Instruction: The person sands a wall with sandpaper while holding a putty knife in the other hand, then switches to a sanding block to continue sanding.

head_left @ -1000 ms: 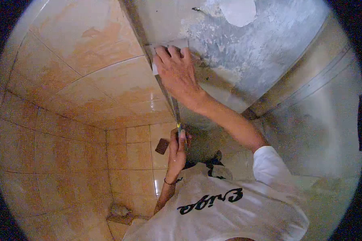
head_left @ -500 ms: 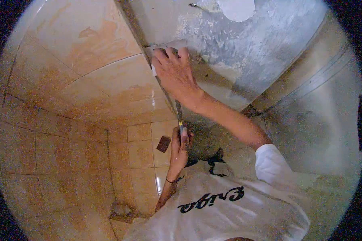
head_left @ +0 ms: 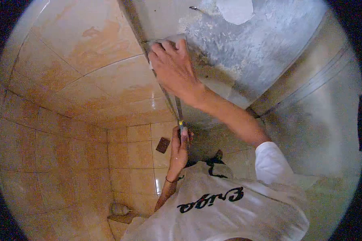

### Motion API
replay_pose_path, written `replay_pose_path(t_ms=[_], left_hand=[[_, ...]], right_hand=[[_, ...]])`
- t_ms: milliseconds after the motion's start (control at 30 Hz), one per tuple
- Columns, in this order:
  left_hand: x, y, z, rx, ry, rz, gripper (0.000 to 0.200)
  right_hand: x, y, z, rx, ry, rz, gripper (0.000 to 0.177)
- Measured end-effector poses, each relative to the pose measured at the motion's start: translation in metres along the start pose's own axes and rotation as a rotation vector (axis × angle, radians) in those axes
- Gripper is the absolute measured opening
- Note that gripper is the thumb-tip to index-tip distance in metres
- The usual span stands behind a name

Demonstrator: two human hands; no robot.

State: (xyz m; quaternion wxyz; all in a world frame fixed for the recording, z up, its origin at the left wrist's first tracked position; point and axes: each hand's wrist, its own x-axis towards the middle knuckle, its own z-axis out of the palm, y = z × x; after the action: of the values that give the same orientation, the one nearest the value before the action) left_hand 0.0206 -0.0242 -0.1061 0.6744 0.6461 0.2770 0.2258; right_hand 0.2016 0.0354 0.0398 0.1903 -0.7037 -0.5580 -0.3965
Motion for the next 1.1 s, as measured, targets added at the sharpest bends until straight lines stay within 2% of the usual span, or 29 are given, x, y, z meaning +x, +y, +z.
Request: replay_pose_path(t_ms=[200, 267, 367, 400, 467, 500, 733, 800, 900, 967, 1000, 1067, 1100], left_hand=[[0.000, 0.001, -0.001, 0.044, -0.007, -0.035, 0.039], [-0.001, -0.006, -0.002, -0.021, 0.014, 0.005, 0.039], [-0.002, -0.004, -0.005, 0.014, 0.014, -0.009, 0.041], [-0.001, -0.005, -0.007, 0.010, 0.016, 0.000, 0.041], [-0.004, -0.008, -0.009, 0.058, 0.005, -0.035, 0.039], [-0.004, -0.009, -0.008, 0.057, 0.005, -0.033, 0.039], [-0.005, -0.008, -0.010, 0.032, 0.038, -0.036, 0.040], [-0.001, -0.007, -0.012, 0.041, 0.059, -0.004, 0.041], [-0.001, -0.007, -0.013, 0.055, 0.049, -0.061, 0.041], [-0.006, 0.009, -0.008, 0.085, 0.045, -0.107, 0.042], [-0.008, 0.008, -0.007, 0.086, 0.041, -0.106, 0.042], [-0.008, 0.000, -0.007, 0.088, 0.039, -0.039, 0.043], [-0.008, -0.001, -0.007, 0.086, 0.042, -0.036, 0.043]], right_hand=[[-0.040, -0.003, 0.035, -0.013, -0.007, 0.002, 0.027], [-0.057, -0.007, 0.040, -0.013, -0.128, 0.021, 0.028], [-0.052, -0.003, 0.036, 0.055, -0.146, 0.037, 0.027], [-0.041, 0.000, 0.031, 0.052, -0.139, 0.031, 0.027], [-0.020, 0.005, 0.016, -0.064, 0.040, 0.035, 0.027], [-0.019, 0.005, 0.018, -0.066, 0.042, 0.034, 0.027], [-0.068, 0.003, 0.043, -0.024, -0.121, 0.013, 0.025], [-0.059, 0.007, 0.038, -0.021, -0.137, 0.002, 0.023], [-0.039, 0.015, 0.023, 0.003, -0.051, -0.002, 0.026], [-0.037, 0.012, 0.029, 0.101, -0.170, 0.093, 0.034], [-0.047, 0.011, 0.034, 0.099, -0.169, 0.095, 0.034], [-0.069, 0.009, 0.042, 0.048, 0.006, 0.005, 0.034], [-0.074, 0.009, 0.043, 0.048, 0.008, 0.001, 0.034]])
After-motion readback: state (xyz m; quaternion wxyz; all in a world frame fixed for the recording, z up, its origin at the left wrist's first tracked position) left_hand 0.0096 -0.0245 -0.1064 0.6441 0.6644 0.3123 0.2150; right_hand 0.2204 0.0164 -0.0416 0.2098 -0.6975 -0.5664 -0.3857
